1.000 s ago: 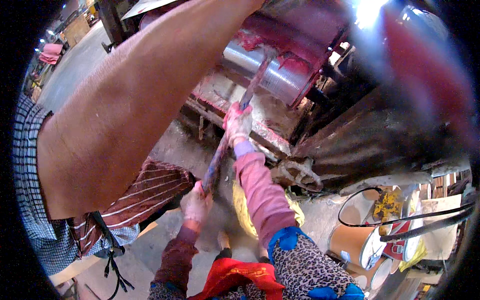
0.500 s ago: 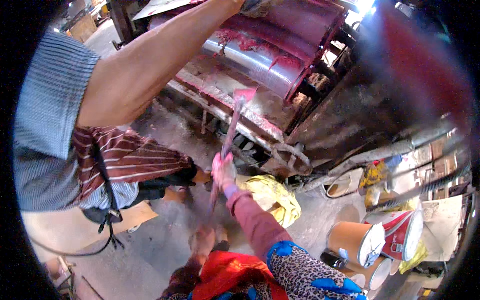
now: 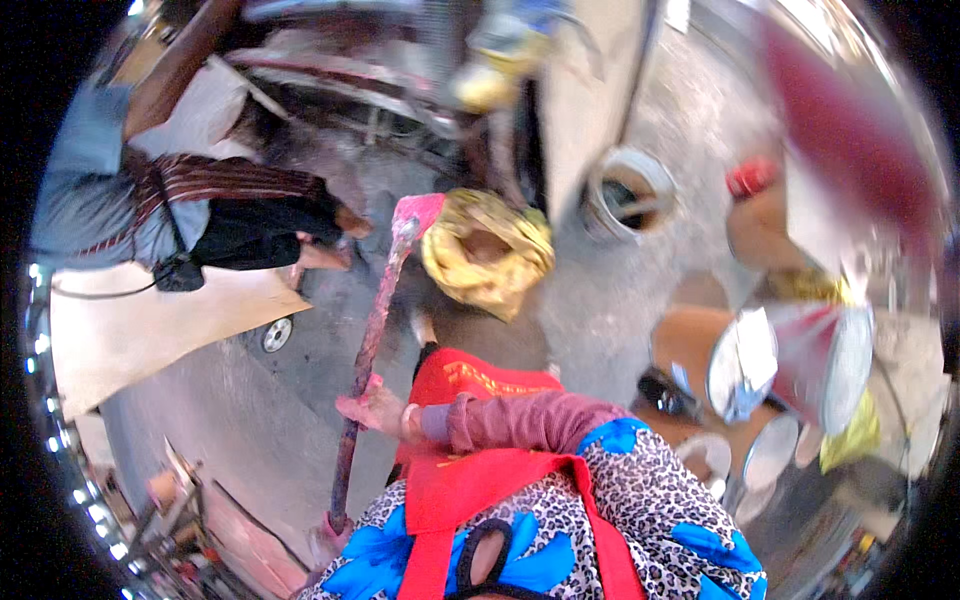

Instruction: The person applies a pink adhesive substance to thin wood sheets using a long rod, cleans the sheets by hand, and stacks them onto a pile.

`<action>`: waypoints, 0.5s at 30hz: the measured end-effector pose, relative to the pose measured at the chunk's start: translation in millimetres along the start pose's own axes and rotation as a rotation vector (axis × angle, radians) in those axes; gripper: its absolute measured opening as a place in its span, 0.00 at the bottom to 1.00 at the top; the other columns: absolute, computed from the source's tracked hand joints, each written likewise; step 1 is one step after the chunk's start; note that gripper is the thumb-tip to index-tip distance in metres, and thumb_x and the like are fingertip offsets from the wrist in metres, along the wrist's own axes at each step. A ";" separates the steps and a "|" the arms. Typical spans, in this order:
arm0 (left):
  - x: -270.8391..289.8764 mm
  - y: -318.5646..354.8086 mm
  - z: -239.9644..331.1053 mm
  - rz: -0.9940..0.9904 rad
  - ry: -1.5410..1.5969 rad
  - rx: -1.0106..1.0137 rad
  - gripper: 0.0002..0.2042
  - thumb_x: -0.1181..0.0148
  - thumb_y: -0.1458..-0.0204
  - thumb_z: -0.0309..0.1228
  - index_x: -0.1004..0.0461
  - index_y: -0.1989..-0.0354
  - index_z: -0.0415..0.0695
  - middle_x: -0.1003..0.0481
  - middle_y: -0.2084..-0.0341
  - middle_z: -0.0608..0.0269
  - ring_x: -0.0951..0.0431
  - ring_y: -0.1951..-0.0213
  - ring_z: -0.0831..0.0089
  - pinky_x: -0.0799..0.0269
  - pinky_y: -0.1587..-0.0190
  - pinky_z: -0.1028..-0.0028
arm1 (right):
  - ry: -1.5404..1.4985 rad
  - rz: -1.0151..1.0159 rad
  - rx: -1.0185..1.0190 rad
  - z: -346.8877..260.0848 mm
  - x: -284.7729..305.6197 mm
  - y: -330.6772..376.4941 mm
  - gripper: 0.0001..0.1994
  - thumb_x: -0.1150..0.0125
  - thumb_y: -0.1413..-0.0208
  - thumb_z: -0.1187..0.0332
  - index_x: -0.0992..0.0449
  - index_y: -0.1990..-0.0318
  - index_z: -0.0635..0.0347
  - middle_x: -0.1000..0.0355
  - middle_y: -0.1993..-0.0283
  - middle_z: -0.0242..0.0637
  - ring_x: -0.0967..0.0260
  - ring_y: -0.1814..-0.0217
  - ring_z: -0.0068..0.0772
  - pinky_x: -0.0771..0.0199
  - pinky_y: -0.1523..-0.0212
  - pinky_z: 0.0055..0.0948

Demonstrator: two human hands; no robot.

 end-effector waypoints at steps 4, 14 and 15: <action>-2.8 32.9 61.2 0.043 -0.118 -0.221 0.17 0.41 0.57 0.37 0.33 0.62 0.40 0.27 0.78 0.52 0.25 0.78 0.58 0.31 0.73 0.64 | -0.624 0.173 -0.538 41.2 35.0 98.9 0.26 0.39 0.55 0.49 0.40 0.56 0.56 0.32 0.68 0.32 0.34 0.65 0.30 0.30 0.71 0.31; -70.5 -52.8 421.6 -0.559 0.326 -0.339 0.18 0.41 0.56 0.34 0.33 0.57 0.41 0.31 0.81 0.70 0.35 0.84 0.83 0.40 0.85 0.80 | -0.204 0.923 -0.152 78.3 352.3 218.1 0.28 0.44 0.50 0.52 0.38 0.50 0.66 0.30 0.61 0.40 0.32 0.62 0.29 0.31 0.62 0.28; -77.8 -63.1 465.1 -0.594 0.349 -0.361 0.15 0.41 0.55 0.34 0.32 0.60 0.43 0.31 0.82 0.71 0.36 0.86 0.84 0.41 0.86 0.80 | -0.066 1.018 -0.136 78.2 380.2 239.8 0.29 0.45 0.48 0.53 0.39 0.46 0.67 0.30 0.59 0.40 0.32 0.61 0.30 0.31 0.59 0.28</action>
Point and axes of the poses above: each hand's wrist, its own y-axis away from the middle knuckle, its own x-axis out of the back of the hand, z = x × y, the point moved 8 cm from there along -y, towards the middle knuckle
